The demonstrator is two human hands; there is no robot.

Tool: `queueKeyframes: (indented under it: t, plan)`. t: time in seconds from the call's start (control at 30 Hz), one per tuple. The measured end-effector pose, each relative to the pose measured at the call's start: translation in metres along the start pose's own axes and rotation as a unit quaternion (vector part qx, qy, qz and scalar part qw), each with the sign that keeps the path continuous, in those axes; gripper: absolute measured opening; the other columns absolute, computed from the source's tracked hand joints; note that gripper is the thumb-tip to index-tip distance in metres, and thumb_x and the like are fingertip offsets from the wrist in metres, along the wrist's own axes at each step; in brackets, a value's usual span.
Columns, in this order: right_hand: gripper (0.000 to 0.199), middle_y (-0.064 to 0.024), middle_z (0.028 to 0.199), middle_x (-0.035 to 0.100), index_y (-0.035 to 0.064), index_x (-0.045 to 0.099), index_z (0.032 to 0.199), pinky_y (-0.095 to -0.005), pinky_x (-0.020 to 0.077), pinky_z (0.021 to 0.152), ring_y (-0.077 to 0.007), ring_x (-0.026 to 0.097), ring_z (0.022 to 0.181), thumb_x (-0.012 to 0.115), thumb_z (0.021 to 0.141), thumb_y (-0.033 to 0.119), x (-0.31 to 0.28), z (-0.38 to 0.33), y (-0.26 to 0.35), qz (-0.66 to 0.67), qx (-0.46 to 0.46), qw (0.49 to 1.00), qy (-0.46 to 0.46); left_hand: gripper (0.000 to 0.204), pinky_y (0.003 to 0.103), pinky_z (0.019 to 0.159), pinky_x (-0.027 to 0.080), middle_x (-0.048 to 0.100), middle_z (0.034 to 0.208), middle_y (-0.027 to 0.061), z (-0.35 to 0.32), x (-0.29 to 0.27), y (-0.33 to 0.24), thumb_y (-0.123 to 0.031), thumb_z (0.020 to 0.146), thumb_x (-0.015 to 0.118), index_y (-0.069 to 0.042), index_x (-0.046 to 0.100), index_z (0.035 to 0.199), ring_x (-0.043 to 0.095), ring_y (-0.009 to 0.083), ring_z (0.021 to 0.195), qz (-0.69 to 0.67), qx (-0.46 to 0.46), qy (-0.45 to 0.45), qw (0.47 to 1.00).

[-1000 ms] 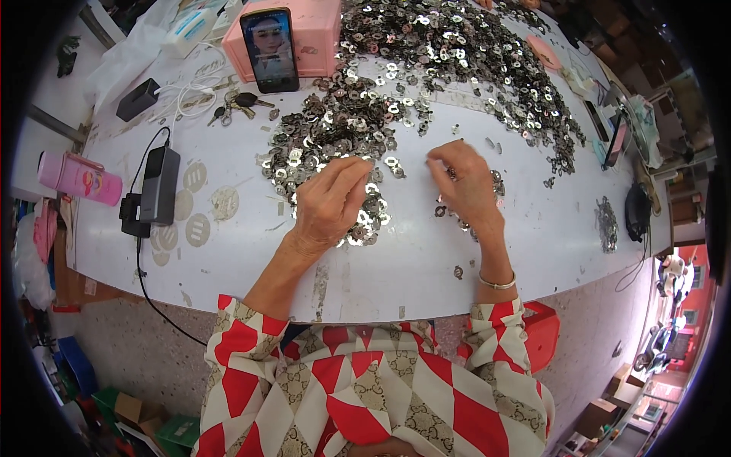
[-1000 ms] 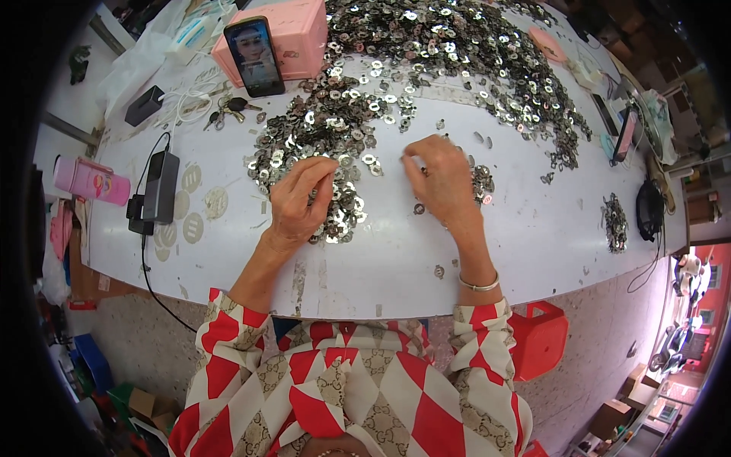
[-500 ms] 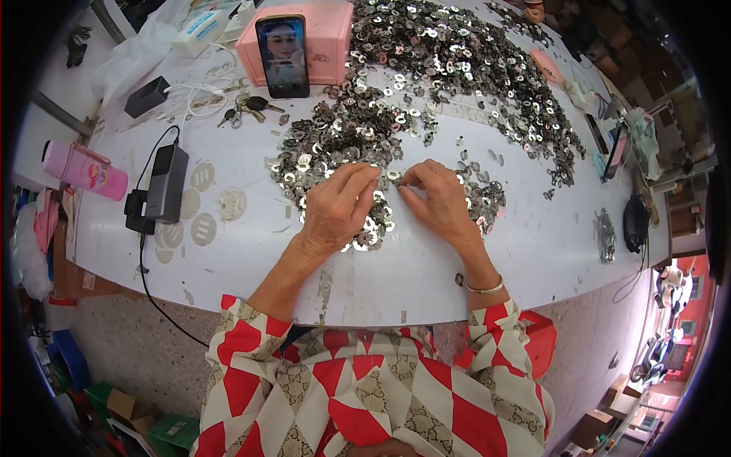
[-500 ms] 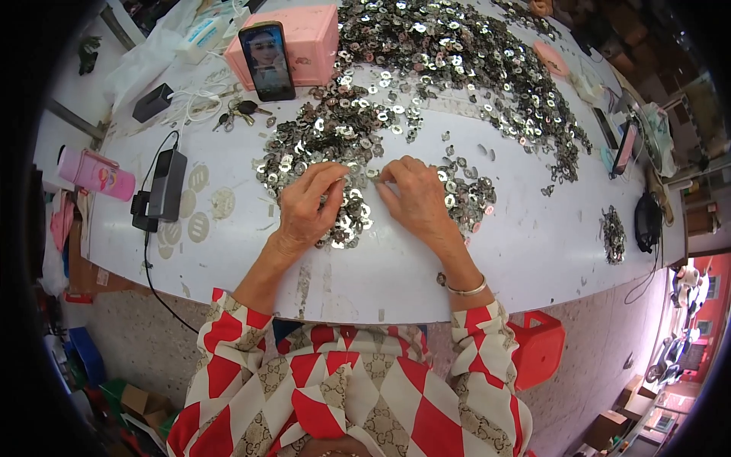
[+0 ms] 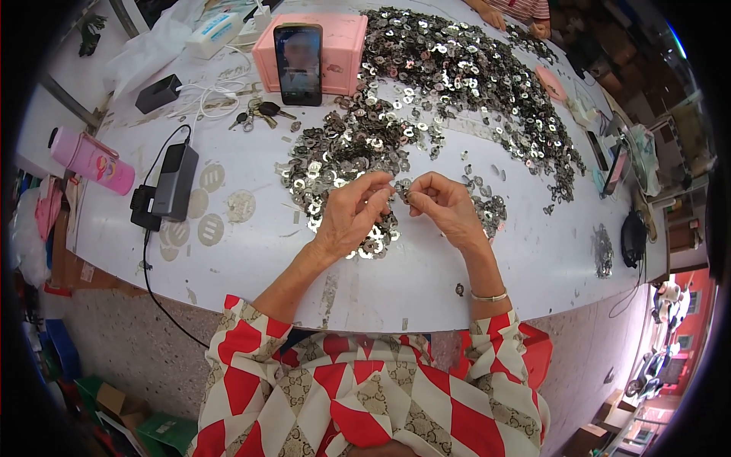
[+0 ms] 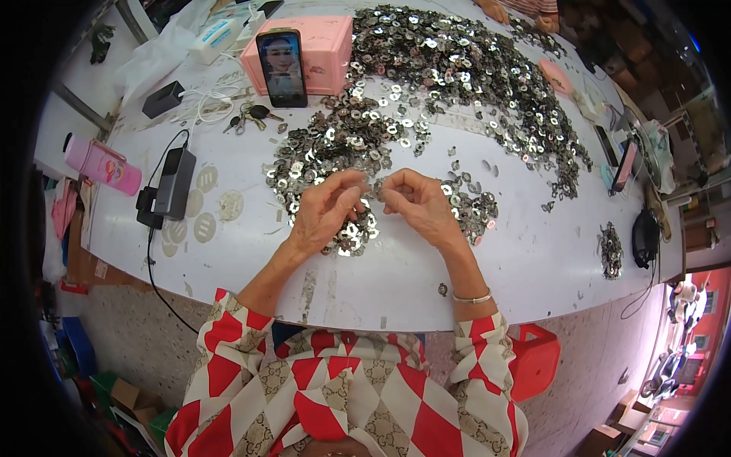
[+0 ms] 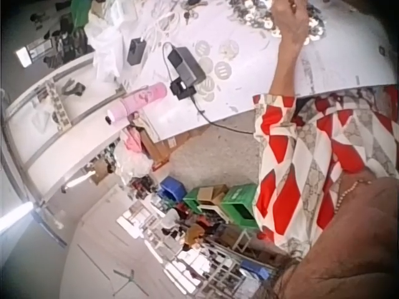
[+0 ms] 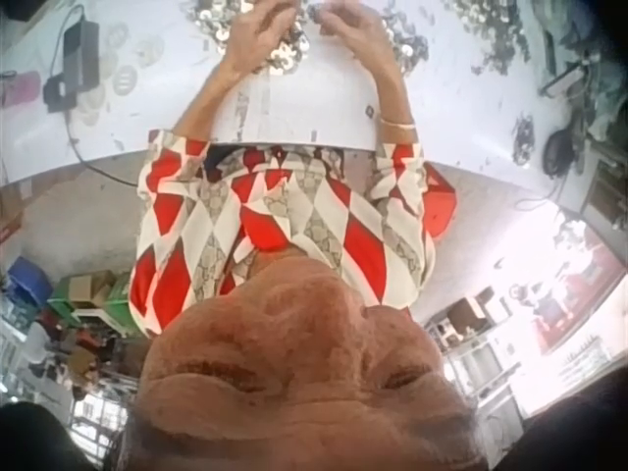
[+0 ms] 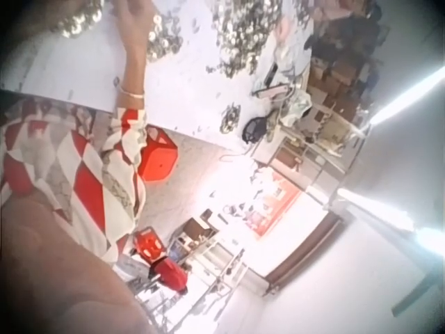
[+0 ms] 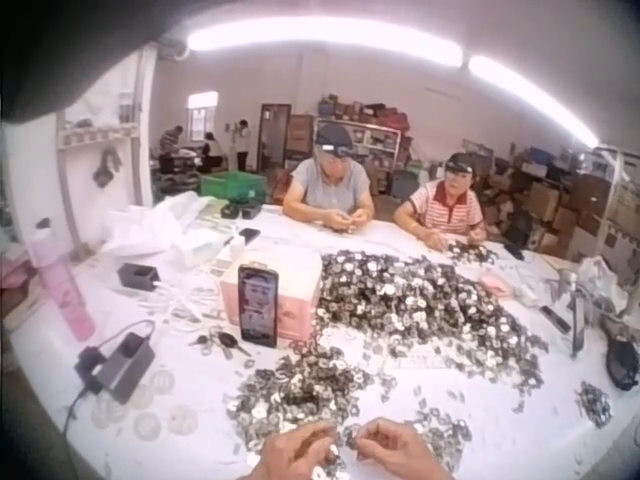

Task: The person sorts through a pile of small four-leaf clover shaped metal parts on a white table by hand.

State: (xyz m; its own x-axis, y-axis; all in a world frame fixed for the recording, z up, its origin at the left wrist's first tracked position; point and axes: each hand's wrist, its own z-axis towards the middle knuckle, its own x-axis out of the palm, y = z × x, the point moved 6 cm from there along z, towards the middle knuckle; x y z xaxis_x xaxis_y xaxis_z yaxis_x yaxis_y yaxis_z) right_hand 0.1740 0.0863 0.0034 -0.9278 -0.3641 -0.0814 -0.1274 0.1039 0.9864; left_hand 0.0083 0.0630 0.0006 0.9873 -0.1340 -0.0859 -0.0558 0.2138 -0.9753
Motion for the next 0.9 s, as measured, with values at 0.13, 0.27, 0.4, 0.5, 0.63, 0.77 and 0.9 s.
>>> queueKeyframes:
  t: [0.13,0.27,0.4,0.5,0.63,0.77,0.9]
  plan:
    - [0.01,-0.0028,0.084,0.061,-0.0005,0.061,0.093,-0.0222,0.0496,0.067,-0.0098,0.059,0.073,0.063,0.089,0.008,0.006,-0.002,0.003,0.047,-0.006,0.998,0.027,0.029,0.024,0.064,0.053,0.064,0.091,0.0093,0.0,0.009,0.007,-0.011,0.094,0.056,0.005,0.055,0.118,0.063,0.0131,0.074,-0.155,-0.091,0.048,0.983]
    - [0.014,-0.0045,0.087,0.062,-0.0007,0.062,0.098,-0.0221,0.0501,0.067,-0.0104,0.059,0.073,0.063,0.089,0.009,0.008,0.001,-0.006,0.136,-0.004,0.99,0.048,0.026,0.023,0.065,0.054,0.064,0.09,0.0082,-0.001,0.011,0.016,-0.007,0.093,0.057,0.004,0.056,0.117,0.063,0.0116,0.075,-0.164,-0.105,0.071,0.978]
    - [0.016,-0.0047,0.088,0.063,-0.0005,0.062,0.101,-0.0222,0.0502,0.067,-0.0104,0.059,0.073,0.063,0.089,0.01,0.012,0.0,-0.005,0.133,-0.015,0.99,0.042,0.019,0.023,0.062,0.052,0.063,0.092,0.0072,-0.002,0.009,0.013,-0.008,0.092,0.057,0.003,0.059,0.108,0.062,0.011,0.074,-0.155,-0.096,0.049,0.982]
    - [0.014,-0.004,0.087,0.063,0.0004,0.062,0.1,-0.022,0.0501,0.067,-0.0097,0.06,0.073,0.063,0.09,0.01,0.012,-0.001,-0.003,0.129,-0.013,0.991,0.035,0.013,0.023,0.063,0.053,0.062,0.088,0.0056,-0.001,0.007,0.015,-0.007,0.092,0.058,0.003,0.059,0.101,0.062,0.0106,0.073,-0.17,-0.09,0.043,0.98]
    - [0.013,-0.0025,0.086,0.063,0.0018,0.062,0.101,-0.0219,0.0501,0.067,-0.009,0.059,0.072,0.061,0.09,0.009,0.008,0.0,-0.007,0.149,0.007,0.988,0.035,0.012,0.022,0.063,0.053,0.06,0.084,0.0047,0.0,0.009,0.011,-0.01,0.093,0.058,0.002,0.057,0.096,0.062,0.0107,0.073,-0.184,-0.084,0.066,0.977]
    - [0.013,-0.0021,0.086,0.063,0.0025,0.062,0.103,-0.0227,0.0504,0.068,-0.0095,0.059,0.07,0.06,0.091,0.009,0.013,0.001,-0.01,0.195,0.043,0.979,0.041,0.013,0.022,0.062,0.053,0.06,0.083,0.0054,0.0,0.007,0.009,-0.012,0.094,0.057,0.0,0.055,0.095,0.062,0.011,0.071,-0.211,-0.109,0.086,0.968]
    - [0.014,-0.0021,0.086,0.063,0.0026,0.062,0.104,-0.0236,0.0509,0.069,-0.0096,0.059,0.07,0.06,0.09,0.008,0.014,0.002,-0.007,0.184,0.043,0.981,0.039,0.012,0.022,0.061,0.053,0.06,0.082,0.0056,0.001,0.007,0.009,-0.012,0.094,0.057,0.0,0.055,0.094,0.062,0.0111,0.07,-0.229,-0.126,0.075,0.962]
